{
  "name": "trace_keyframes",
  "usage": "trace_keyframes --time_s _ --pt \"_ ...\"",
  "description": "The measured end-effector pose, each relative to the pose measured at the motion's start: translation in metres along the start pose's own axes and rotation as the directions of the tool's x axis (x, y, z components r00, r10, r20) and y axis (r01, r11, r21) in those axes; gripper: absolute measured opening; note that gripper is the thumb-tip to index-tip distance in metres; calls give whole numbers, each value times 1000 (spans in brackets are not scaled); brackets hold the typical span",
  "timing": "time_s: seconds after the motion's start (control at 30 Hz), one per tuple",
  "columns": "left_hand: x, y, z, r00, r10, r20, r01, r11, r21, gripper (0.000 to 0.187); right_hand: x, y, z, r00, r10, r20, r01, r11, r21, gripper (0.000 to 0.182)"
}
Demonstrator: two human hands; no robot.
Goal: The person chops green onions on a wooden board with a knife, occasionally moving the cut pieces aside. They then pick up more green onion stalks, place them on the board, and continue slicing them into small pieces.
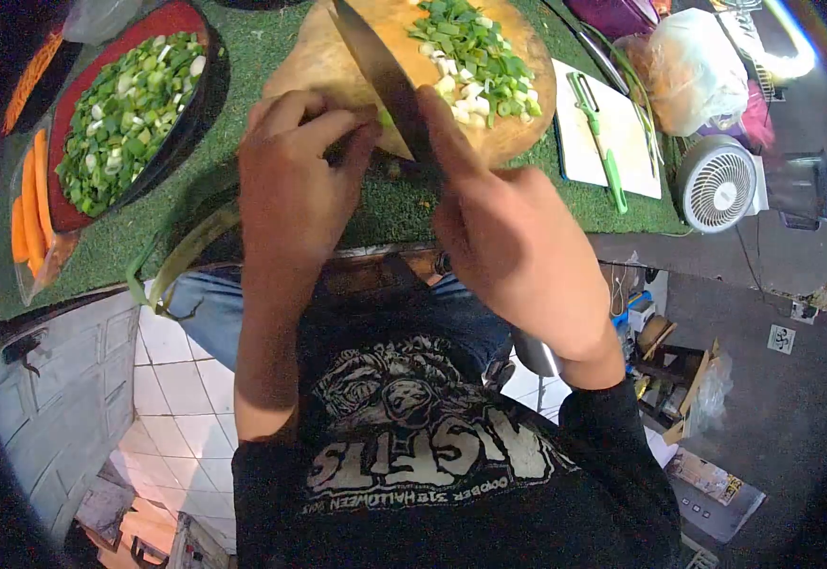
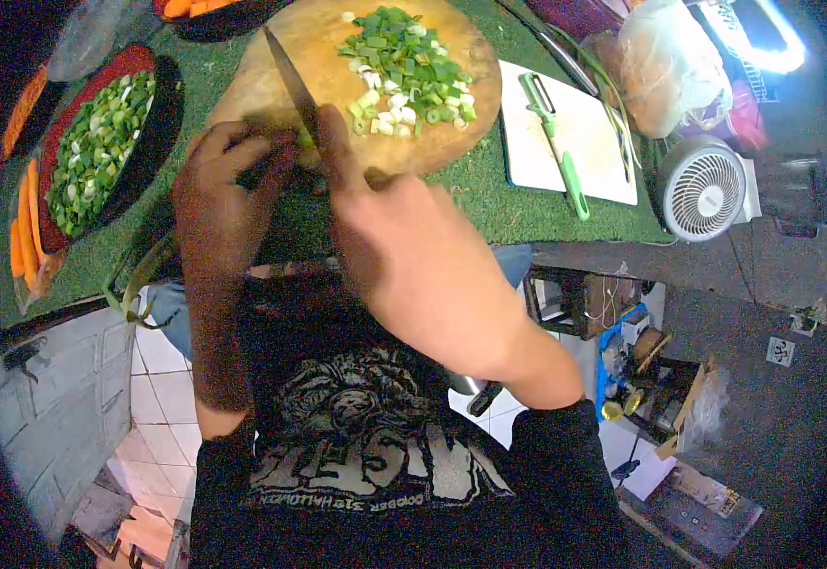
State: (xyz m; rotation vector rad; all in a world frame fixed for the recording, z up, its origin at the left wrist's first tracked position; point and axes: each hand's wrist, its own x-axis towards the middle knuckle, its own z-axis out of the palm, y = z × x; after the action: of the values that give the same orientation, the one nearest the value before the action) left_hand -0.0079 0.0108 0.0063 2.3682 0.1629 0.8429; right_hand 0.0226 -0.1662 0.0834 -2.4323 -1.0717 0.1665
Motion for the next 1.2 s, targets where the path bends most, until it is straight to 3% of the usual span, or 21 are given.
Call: trace_keyframes --time_s 0.13,0.23,0.3,0.33,0.4,0.43,0.5,0.6,0.87,1.17,1.2 --pt "-1 -1 3 1000 -3 -22 3 1000 6 14 3 -4 7 996 74 58 -74 997 -2 78" --pt "1 -5 -2 998 37 54 -38 999 12 15 16 -3 20 1000 -1 -27 1 1000 -13 77" --pt "-2 -3 -3 998 36 53 -37 999 25 15 27 4 27 969 -211 -132 187 967 -173 78" --pt "-4 -2 -4 998 36 53 -38 999 32 14 28 7 25 969 -209 -134 185 968 -172 78" --pt "-4 -4 -4 998 54 26 -54 999 1 14 30 13 15 982 -187 8 184 955 -235 75" --pt "-3 -4 -4 998 63 5 -63 998 -29 14 27 11 13 981 -192 7 189 952 -240 75" --pt "-1 -6 -3 999 44 -6 -45 997 -65 14 17 6 11 997 50 -62 -59 988 -143 74" --pt "3 -8 -1 999 41 -30 -44 993 -105 14 14 2 0 992 116 -40 -120 986 -115 74" --pt "0 -7 0 999 43 -9 -44 994 -101 14 9 -11 4 997 68 29 -63 987 -149 77" --pt "0 -4 2 999 23 -31 -27 991 -133 14 -9 -25 0 977 184 106 -168 975 -143 82" --pt "0 -6 3 999 29 -41 -33 992 -118 15 -13 -28 3 977 186 102 -162 965 -206 82"
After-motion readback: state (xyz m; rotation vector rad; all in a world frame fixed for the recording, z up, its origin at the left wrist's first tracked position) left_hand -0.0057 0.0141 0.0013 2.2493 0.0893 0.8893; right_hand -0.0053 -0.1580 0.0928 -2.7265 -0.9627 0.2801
